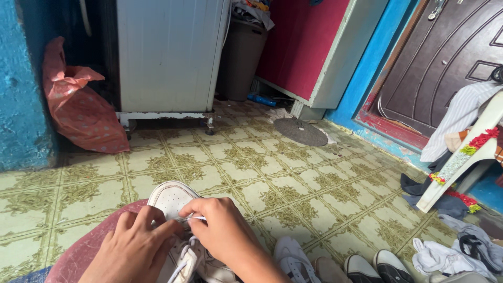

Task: The person re-laces a white sneaker by threading the laces through the eyelets and tightening them. The hands manipulate the laces and shoe throughout the clip.

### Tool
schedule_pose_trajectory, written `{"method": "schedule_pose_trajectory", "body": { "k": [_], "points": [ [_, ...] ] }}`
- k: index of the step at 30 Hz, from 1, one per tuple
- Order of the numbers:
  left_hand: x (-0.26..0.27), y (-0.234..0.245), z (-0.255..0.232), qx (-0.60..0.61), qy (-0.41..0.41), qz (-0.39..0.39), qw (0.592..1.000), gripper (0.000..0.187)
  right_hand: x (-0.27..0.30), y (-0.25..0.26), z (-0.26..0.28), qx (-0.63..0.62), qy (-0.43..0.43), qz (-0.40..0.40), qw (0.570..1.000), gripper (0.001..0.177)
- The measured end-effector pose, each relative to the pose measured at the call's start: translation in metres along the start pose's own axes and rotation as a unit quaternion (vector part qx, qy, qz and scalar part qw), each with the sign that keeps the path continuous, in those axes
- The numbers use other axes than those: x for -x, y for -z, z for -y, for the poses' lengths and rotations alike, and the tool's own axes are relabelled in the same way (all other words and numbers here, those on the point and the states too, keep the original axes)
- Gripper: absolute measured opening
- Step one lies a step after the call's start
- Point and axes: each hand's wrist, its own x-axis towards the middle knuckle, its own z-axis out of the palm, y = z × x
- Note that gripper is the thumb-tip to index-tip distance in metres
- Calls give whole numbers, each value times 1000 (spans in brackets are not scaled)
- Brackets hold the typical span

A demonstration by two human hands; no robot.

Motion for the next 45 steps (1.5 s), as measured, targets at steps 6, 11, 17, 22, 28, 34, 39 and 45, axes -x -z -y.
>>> {"method": "schedule_pose_trajectory", "body": {
  "k": [6, 11, 17, 22, 28, 34, 39, 45],
  "points": [
    [-4, 4, -10, 119, 12, -108, 987, 37, -3, -6, -13, -21, 5, 4, 1000, 16],
    [-4, 3, -16, 154, 82, -97, 980, 35, -5, -6, -9, 16, -8, 55, 998, 15],
    [-5, -2, -18, 143, 29, -200, 969, 31, -10, -9, -4, 62, -85, 105, 989, 17],
    [1, 9, -31, 119, 114, -91, 982, 37, -9, -16, -10, 81, -156, 111, 978, 18],
    [13, 30, -54, 126, 112, -163, 972, 41, -11, -28, -19, -105, -245, 112, 957, 23],
    [24, 39, -60, 135, 104, -161, 972, 31, -9, -23, -28, -108, -128, 133, 977, 23],
    [25, 48, -59, 141, 100, -149, 974, 33, -18, -17, -25, 17, -119, 150, 981, 27],
    [24, 43, -57, 150, 101, -157, 971, 31, -29, -16, -40, -125, -140, 195, 963, 21]
  ]
}}
